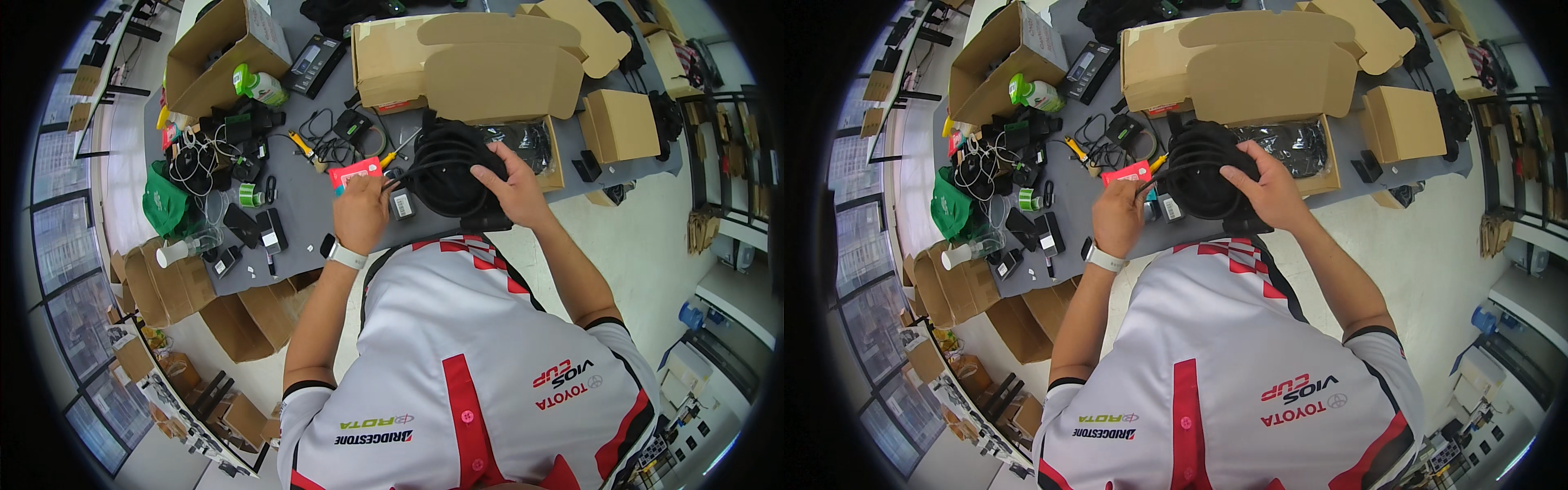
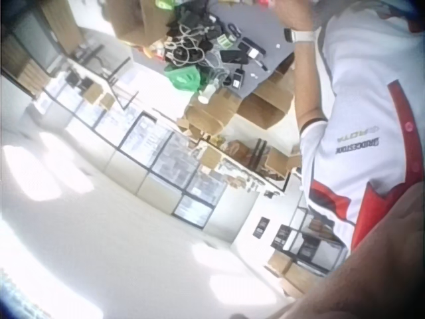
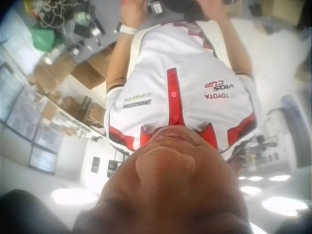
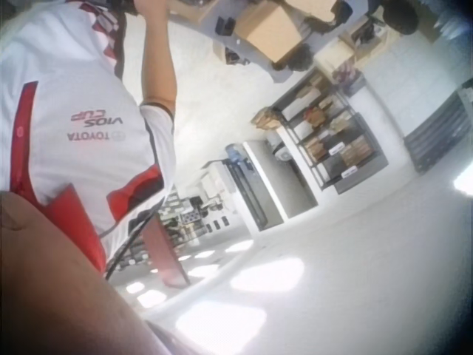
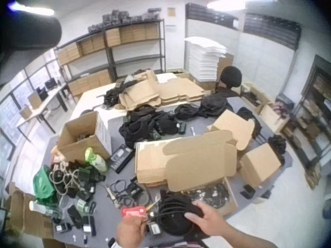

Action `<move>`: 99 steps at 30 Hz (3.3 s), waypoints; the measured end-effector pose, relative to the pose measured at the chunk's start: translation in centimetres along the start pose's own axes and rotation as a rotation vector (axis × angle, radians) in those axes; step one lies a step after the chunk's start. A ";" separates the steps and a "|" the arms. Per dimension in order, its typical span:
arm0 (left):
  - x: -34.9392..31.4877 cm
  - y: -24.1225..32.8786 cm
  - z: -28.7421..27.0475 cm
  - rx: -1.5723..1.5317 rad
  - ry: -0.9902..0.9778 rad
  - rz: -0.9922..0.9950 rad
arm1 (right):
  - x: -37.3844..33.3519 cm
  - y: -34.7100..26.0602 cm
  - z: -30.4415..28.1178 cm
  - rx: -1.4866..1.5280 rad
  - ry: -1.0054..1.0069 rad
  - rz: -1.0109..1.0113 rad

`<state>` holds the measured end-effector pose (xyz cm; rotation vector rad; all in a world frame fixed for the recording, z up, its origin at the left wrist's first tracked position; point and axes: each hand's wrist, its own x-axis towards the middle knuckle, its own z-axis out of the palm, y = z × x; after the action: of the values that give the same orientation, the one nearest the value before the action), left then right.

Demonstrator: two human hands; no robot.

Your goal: The person uses a screwdriver to attach a small black electronic device to a black cap, then places the cap into a cardboard box. The person handles the cap, device, and screwdriver throughout the task.

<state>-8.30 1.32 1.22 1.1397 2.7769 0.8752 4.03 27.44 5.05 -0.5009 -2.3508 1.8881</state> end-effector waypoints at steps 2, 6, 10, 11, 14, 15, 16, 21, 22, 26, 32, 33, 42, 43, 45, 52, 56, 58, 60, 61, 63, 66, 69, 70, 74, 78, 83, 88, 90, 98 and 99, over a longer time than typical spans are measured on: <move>0.1 2.2 -0.2 -0.009 -0.172 -0.237 | -0.2 -0.6 0.4 -0.174 0.050 -0.108; 1.0 3.1 -0.3 -0.368 -0.230 -0.465 | -0.7 -0.1 1.3 -0.335 0.170 -0.257; 0.3 2.2 2.9 -0.419 -0.132 -0.328 | -0.8 1.2 2.1 -0.359 0.220 -0.329; 0.3 2.5 3.6 -0.426 -0.175 -0.310 | -0.9 1.2 2.3 -0.367 0.214 -0.327; 2.4 4.8 2.8 -0.961 -0.469 -0.651 | -1.8 1.2 3.0 -0.418 0.146 -0.417; 3.2 5.5 2.2 -1.223 -0.596 -0.827 | -2.0 1.6 3.2 -0.450 0.092 -0.514; 3.4 5.6 2.6 -1.297 -0.605 -0.770 | -2.2 1.6 3.1 -0.484 0.043 -0.608; 2.5 1.9 4.7 -1.498 -0.489 -0.634 | -2.1 1.0 2.2 -0.489 -0.083 -0.692; 2.0 1.1 6.0 -1.608 -0.436 -0.657 | -2.0 0.9 1.9 -0.476 -0.096 -0.690; 1.1 1.8 7.2 -1.764 -0.360 -0.805 | -2.0 1.1 1.1 -0.470 -0.189 -0.698; 0.8 0.5 8.2 -1.891 -0.509 -0.805 | -2.5 1.9 1.2 -0.404 -0.217 -0.716; 0.5 -0.1 8.9 -1.917 -0.515 -0.815 | -2.4 2.1 1.2 -0.415 -0.223 -0.728; 2.3 2.9 10.7 -0.427 -0.352 -0.136 | -1.7 5.4 0.1 -0.449 0.147 -0.450; 3.3 5.4 9.4 -0.222 -0.219 -0.091 | -1.2 5.5 0.1 -0.375 0.251 -0.345; 4.0 8.2 7.0 -0.299 -0.098 0.019 | 0.3 5.4 -0.5 -0.227 0.451 -0.131; 4.3 13.2 7.4 -0.017 -0.367 0.376 | 3.1 10.0 0.2 0.399 0.647 0.107; 4.6 12.7 9.6 0.242 -0.231 0.493 | 2.6 6.4 0.3 0.824 0.738 0.427; 4.3 11.5 12.2 0.144 -0.181 0.446 | 2.1 6.9 0.1 0.933 0.758 0.416; 4.5 10.8 13.7 0.073 -0.123 0.430 | 1.1 10.1 0.2 0.942 0.737 0.412; 4.6 10.6 13.9 0.056 -0.154 0.441 | 1.0 9.9 0.2 0.945 0.720 0.408; 4.6 10.2 14.3 0.022 -0.216 0.465 | -0.4 9.3 -0.3 0.932 0.694 0.506; 4.8 11.6 13.8 0.009 -0.222 0.526 | -2.6 9.7 -1.8 0.983 0.550 0.546; 5.3 11.1 14.7 -0.199 -0.269 0.495 | -3.6 10.2 -4.8 0.921 0.257 0.437; 5.4 11.0 15.0 -0.224 -0.297 0.399 | -3.9 9.5 -6.2 0.827 0.164 0.379; 9.7 12.1 10.2 -0.560 -0.563 -0.006 | -4.1 7.7 -13.8 0.122 0.076 0.198; 12.7 10.7 11.1 -0.854 -0.876 -0.166 | -1.3 10.8 -15.9 -0.120 0.247 -0.018; 15.5 9.4 15.0 -1.028 -1.077 -0.324 | 2.2 13.5 -17.0 0.300 -0.150 0.359; 18.3 7.3 21.4 -1.130 -1.046 -0.582 | 6.5 18.8 -17.2 0.353 0.025 0.332; 18.7 5.9 25.2 -1.045 -0.999 -0.599 | 7.9 21.1 -16.7 0.107 0.134 0.243; 16.6 8.6 24.7 -0.045 -0.543 -0.179 | 8.3 25.1 -14.5 -0.309 0.384 0.183; 14.6 9.2 24.0 -0.015 -0.427 -0.102 | 8.1 25.5 -14.2 -0.327 0.411 0.166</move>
<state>-7.91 27.96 -11.59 1.0281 2.4482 0.5612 5.31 47.84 -17.30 -1.0305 -2.3873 1.2862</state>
